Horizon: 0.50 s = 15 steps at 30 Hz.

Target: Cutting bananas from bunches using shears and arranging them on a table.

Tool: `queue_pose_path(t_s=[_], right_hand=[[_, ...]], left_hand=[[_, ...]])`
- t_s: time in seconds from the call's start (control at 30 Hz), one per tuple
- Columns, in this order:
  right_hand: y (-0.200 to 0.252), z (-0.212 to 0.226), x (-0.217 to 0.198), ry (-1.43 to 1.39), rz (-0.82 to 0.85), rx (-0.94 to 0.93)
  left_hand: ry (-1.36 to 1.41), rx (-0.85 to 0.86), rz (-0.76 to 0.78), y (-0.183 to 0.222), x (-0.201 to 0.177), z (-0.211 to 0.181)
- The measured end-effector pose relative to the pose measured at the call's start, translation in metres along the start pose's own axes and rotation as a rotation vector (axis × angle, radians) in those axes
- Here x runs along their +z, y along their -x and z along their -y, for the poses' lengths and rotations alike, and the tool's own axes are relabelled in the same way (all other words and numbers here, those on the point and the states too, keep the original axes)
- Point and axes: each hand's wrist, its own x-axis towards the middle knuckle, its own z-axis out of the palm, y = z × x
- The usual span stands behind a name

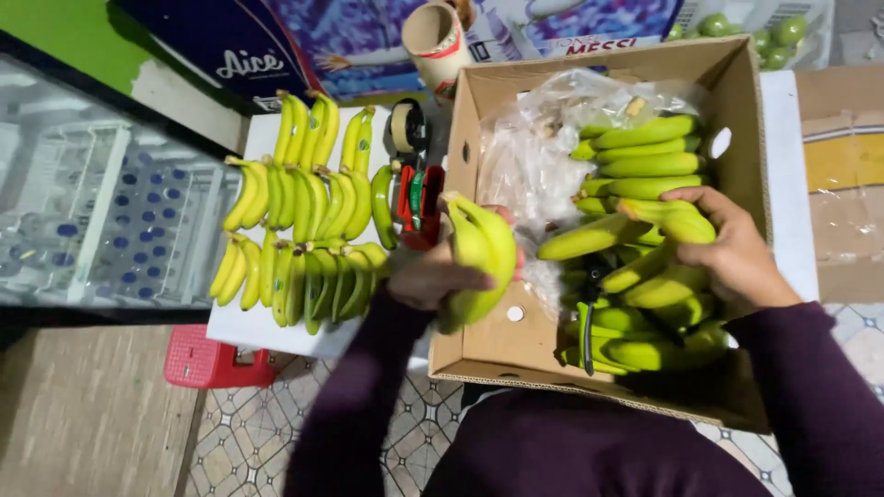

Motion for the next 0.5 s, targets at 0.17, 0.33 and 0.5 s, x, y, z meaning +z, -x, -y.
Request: queue_pose_path(t_s=[0.17,0.33,0.5], right_hand=[[-0.025,-0.011,0.074,-0.371,-0.031,0.131],[-0.044,-0.032,0.157,-0.517,-0.016,0.340],[-0.038,-0.033,0.157,-0.546,0.054,0.316]], left_hand=[[0.095,0.173,-0.563,0.003,0.007,0.028],[0.127,0.322,-0.324,0.013,-0.031,0.065],[0.205,0.368,-0.431,0.042,-0.020,0.056]])
